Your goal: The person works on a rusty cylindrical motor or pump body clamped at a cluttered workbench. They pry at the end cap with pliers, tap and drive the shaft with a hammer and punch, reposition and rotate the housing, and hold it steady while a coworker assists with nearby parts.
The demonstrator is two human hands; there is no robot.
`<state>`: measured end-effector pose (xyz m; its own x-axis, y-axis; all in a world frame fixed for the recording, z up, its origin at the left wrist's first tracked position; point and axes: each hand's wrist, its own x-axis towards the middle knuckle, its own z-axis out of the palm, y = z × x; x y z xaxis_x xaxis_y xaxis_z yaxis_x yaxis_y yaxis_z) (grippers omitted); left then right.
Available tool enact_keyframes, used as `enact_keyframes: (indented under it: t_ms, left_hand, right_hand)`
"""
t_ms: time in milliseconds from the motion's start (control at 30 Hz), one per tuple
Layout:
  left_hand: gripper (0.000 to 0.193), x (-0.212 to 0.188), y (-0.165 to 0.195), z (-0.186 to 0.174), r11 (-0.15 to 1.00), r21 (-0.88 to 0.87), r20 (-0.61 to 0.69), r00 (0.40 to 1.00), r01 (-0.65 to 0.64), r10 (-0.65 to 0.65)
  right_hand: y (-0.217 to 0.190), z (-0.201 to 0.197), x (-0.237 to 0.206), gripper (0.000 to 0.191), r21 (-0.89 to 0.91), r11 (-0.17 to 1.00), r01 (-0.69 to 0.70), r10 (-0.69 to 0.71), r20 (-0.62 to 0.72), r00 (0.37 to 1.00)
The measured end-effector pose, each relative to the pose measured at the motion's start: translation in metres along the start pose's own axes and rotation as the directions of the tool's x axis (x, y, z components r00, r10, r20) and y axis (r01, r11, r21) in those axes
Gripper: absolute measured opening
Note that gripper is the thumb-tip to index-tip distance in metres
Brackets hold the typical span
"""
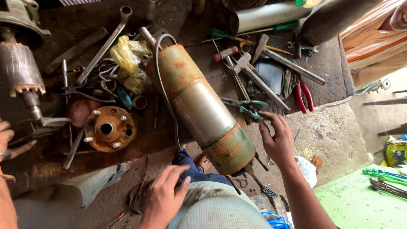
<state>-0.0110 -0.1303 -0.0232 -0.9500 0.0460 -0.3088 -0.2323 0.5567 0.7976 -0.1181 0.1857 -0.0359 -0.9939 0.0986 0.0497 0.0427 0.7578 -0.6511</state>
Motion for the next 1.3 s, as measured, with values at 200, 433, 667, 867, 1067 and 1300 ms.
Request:
enact_keyframes:
  t_ms: [200,433,667,867,1067,1300]
  left_hand:
    - [0.029,0.023,-0.016,-0.013,0.996,-0.017,-0.080,0.993,-0.090,0.088]
    - [0.025,0.062,-0.027,-0.036,0.988,0.004,-0.119,0.981,-0.152,0.152]
    - [0.026,0.092,-0.041,-0.054,0.967,0.072,-0.147,0.957,-0.243,0.252]
    - [0.028,0.095,-0.050,-0.046,0.949,0.132,-0.153,0.940,-0.286,0.304]
    - [0.025,0.095,-0.052,-0.009,0.961,0.113,0.013,0.967,-0.253,0.253]
    - [0.021,0.099,-0.063,0.018,0.949,0.084,-0.063,0.949,-0.303,0.309]
  right_hand:
    - [-0.022,0.019,0.034,0.027,-0.024,0.994,0.109,-0.109,0.014,0.994]
    - [-0.022,0.053,0.034,0.022,-0.079,0.981,0.180,-0.170,0.118,0.978]
    - [0.012,0.043,0.014,0.015,-0.091,0.991,0.095,-0.087,0.089,0.992]
    - [0.024,0.042,0.008,0.012,-0.124,0.980,0.158,-0.148,0.090,0.985]
    - [0.010,0.030,0.003,0.029,-0.025,0.999,0.032,-0.029,0.115,0.993]
    - [-0.027,0.022,-0.015,0.025,-0.011,1.000,0.029,-0.028,0.108,0.994]
